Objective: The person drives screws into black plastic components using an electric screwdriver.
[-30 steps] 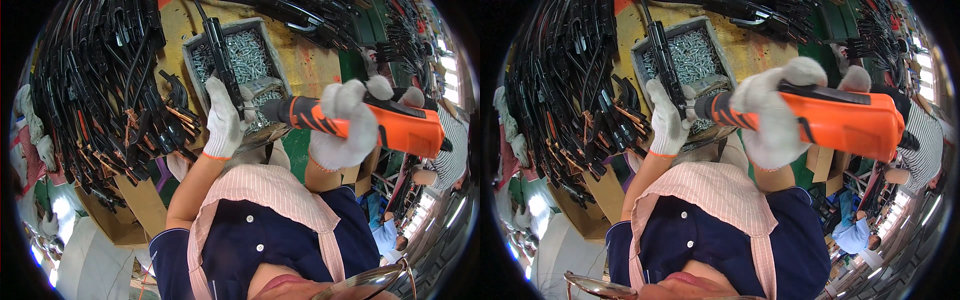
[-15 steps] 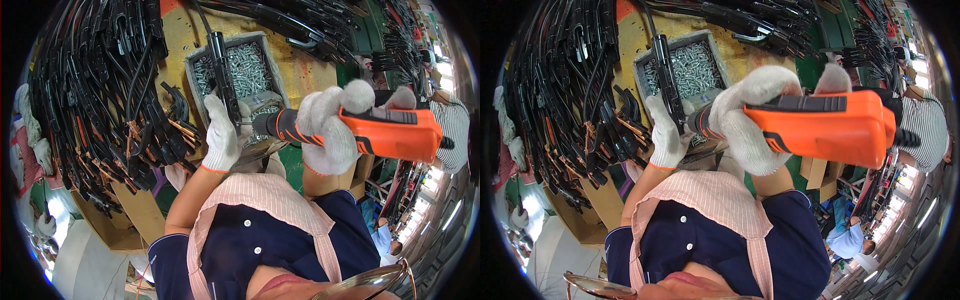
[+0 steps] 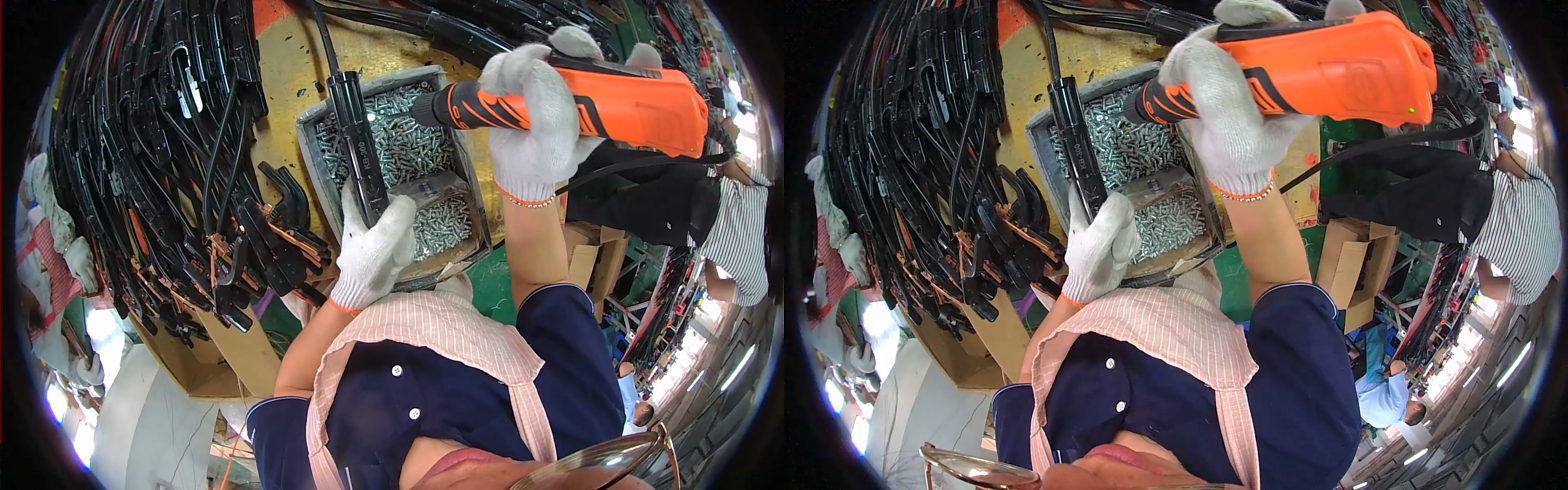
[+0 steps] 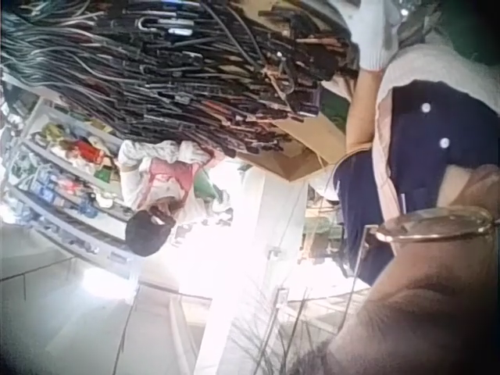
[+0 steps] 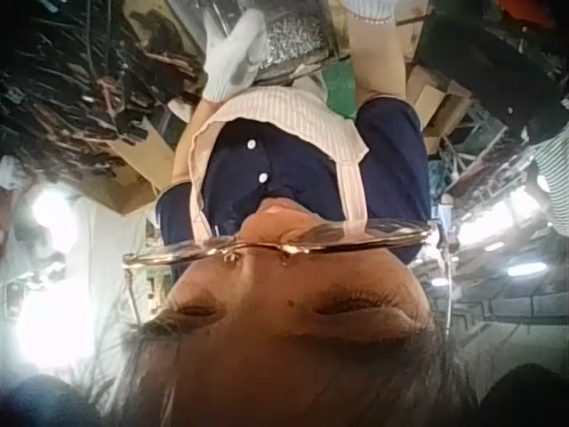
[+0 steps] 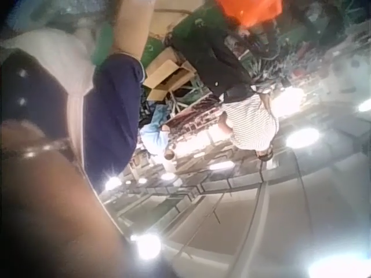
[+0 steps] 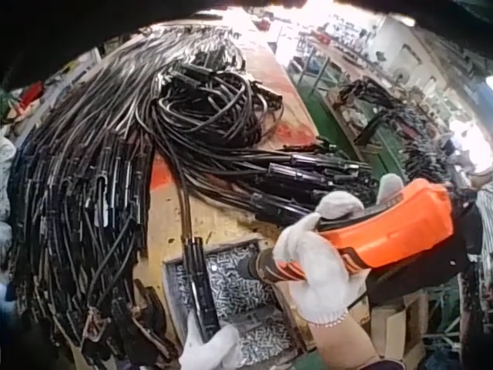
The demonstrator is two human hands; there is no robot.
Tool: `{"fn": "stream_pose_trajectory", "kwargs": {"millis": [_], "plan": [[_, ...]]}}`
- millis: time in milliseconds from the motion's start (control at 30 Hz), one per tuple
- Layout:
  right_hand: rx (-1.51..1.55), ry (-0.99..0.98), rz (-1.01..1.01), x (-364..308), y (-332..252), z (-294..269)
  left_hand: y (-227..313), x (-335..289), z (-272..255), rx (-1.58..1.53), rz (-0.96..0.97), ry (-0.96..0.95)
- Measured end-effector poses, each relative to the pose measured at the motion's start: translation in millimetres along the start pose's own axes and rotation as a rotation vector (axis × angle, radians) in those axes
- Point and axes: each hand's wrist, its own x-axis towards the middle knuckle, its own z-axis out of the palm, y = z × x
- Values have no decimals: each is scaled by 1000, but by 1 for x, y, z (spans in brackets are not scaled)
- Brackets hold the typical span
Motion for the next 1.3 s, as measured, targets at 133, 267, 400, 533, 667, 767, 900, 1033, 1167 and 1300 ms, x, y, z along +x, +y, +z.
{"fn": "stream_pose_trajectory", "kwargs": {"millis": [133,267,400,533,667,767,900,1033,1167,1300], "plan": [[-118,-8,33,0,6,0,0,3,0,32,13,0],[-33,-12,42,0,5,2,1,2,0,23,25,-23],[50,81,-49,5,-11,13,6,0,7,8,5,28],[93,189,-75,11,-33,0,6,1,5,37,-31,-29],[256,169,1,10,-54,-17,7,1,2,66,-61,-93],[333,168,11,0,-60,-30,6,2,3,53,-36,-119],[327,179,11,-19,-66,-25,7,3,5,84,-29,-91],[253,154,10,-29,-69,-18,0,3,5,32,69,-90],[235,182,-14,-35,-63,1,0,3,6,37,64,-76],[254,186,32,-38,-64,-1,-1,5,5,56,60,-88]]}}
